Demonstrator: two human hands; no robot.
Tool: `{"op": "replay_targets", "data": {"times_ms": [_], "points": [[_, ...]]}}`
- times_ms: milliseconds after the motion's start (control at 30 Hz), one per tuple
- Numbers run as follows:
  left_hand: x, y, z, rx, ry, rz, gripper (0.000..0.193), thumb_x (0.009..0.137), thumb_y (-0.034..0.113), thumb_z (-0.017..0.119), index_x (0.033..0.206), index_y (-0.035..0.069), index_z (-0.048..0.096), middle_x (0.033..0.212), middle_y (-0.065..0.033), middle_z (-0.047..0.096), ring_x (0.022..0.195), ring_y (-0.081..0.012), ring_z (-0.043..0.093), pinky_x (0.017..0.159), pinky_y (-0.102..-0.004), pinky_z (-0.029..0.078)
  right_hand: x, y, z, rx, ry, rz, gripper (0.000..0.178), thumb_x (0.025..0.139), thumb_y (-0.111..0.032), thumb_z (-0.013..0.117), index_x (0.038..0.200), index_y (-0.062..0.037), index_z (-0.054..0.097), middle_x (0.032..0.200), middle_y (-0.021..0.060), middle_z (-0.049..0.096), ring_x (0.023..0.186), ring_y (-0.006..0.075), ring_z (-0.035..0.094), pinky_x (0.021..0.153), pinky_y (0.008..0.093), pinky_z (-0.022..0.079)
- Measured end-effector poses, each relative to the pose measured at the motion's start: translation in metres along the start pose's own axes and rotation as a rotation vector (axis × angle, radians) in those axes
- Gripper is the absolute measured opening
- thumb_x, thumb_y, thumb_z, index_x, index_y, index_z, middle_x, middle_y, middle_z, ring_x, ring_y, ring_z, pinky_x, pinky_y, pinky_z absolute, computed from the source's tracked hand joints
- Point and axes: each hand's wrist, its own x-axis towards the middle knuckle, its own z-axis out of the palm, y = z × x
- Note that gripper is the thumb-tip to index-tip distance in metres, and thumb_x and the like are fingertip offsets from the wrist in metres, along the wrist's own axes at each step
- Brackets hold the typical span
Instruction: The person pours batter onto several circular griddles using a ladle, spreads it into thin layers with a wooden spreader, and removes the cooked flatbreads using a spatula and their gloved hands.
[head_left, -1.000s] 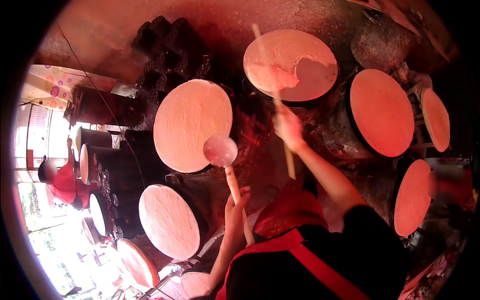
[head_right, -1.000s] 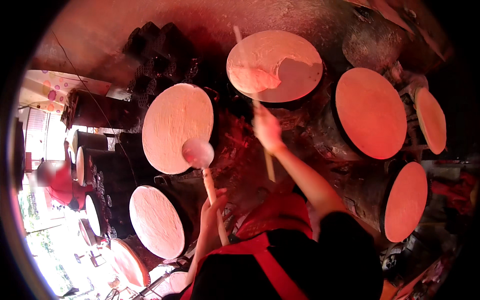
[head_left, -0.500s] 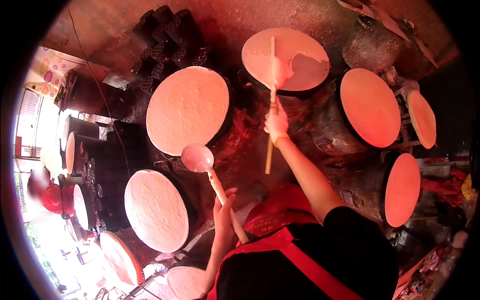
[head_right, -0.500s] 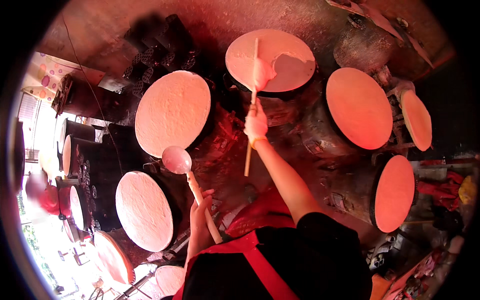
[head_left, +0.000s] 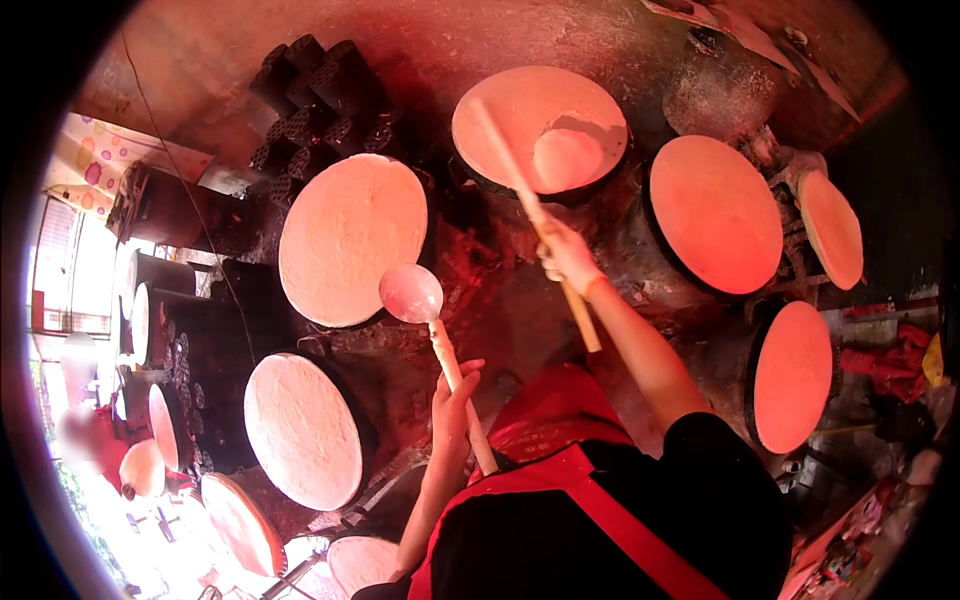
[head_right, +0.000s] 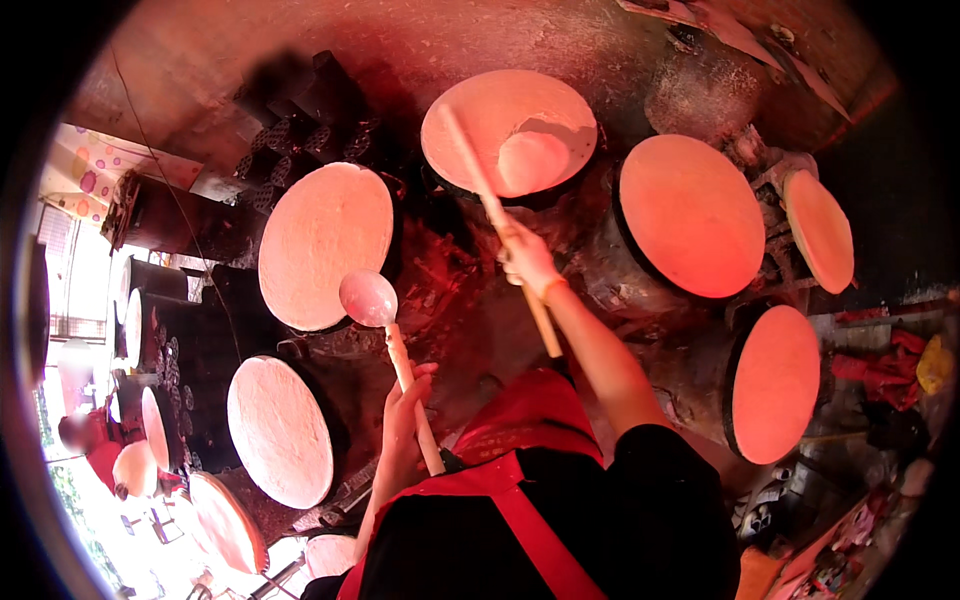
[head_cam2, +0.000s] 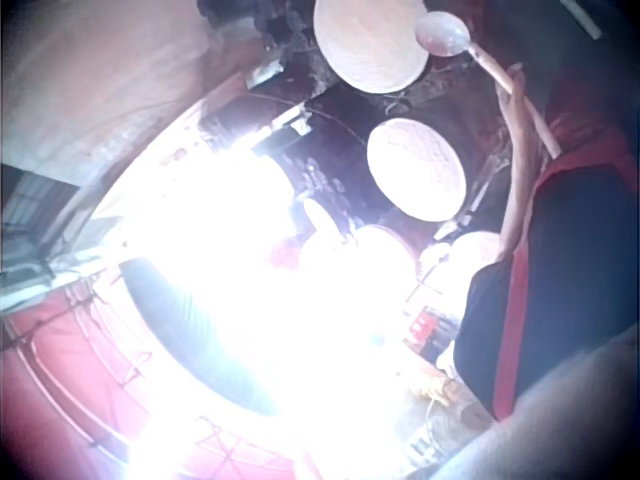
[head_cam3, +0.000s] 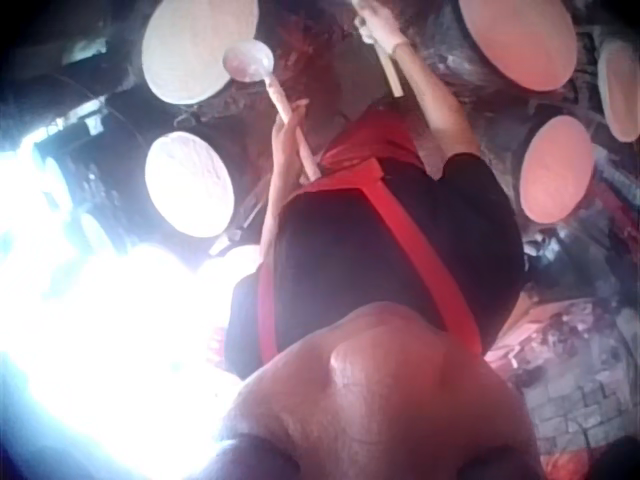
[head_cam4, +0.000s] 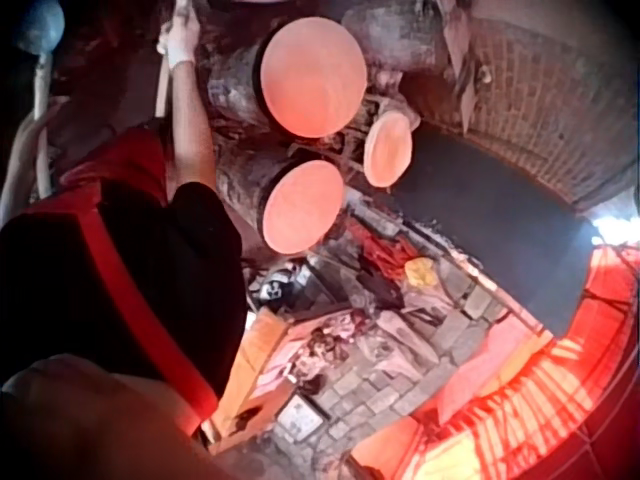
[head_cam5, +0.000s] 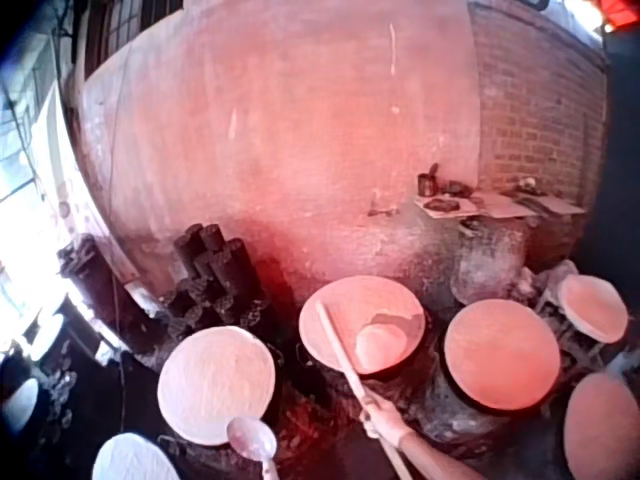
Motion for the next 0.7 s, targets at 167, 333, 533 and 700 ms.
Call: {"op": "replay_targets", "data": {"times_ms": [167,333,533,700], "points": [[0.012,-0.006,0.033,0.033,-0.015,-0.011,0.025,0.089,0.014,0.061,0.112,0.004,0.06,0.11,-0.0017,0.061,0.102,-0.0103,0.048,0.09,-0.0246,0.034,0.004,-0.061,-0.075,0.08,0.085,-0.056,0.037,0.1,-0.032,0.039,0.136,-0.0281,0.045,0.063,0.0013,0.045,0.039,0.0088,0.033,0.035,0.0253,0.027],[0.021,0.006,0.078,0.023,-0.008,-0.006,0.022,0.089,0.014,0.06,0.109,0.004,0.062,0.106,-0.0004,0.06,0.095,-0.0091,0.049,0.085,-0.025,0.038,-0.007,-0.055,-0.052,-0.098,-0.161,0.046,0.034,0.099,-0.031,0.045,0.132,-0.0235,0.049,0.063,0.002,0.047,0.039,0.0088,0.037,0.034,0.0255,0.028],[0.027,0.007,0.119,-0.003,0.057,-0.026,0.023,0.09,0.019,0.061,0.109,0.006,0.062,0.092,0.0026,0.057,0.077,-0.0063,0.049,0.07,-0.0236,0.043,0.012,-0.082,-0.149,-0.116,-0.03,0.023,0.039,0.099,-0.036,0.045,0.137,-0.0318,0.045,0.061,0.0003,0.047,0.036,0.0089,0.034,0.033,0.0252,0.027],[0.028,0.006,0.15,-0.197,0.031,-0.068,0.019,0.092,0.019,0.062,0.107,0.006,0.06,0.077,0.001,0.056,0.056,-0.0045,0.044,0.048,-0.0178,0.035,0.058,-0.108,-0.127,0.072,0.171,-0.153,0.029,0.099,-0.032,0.045,0.125,-0.0213,0.052,0.061,0.0014,0.046,0.038,0.0095,0.036,0.033,0.0265,0.028]]}}
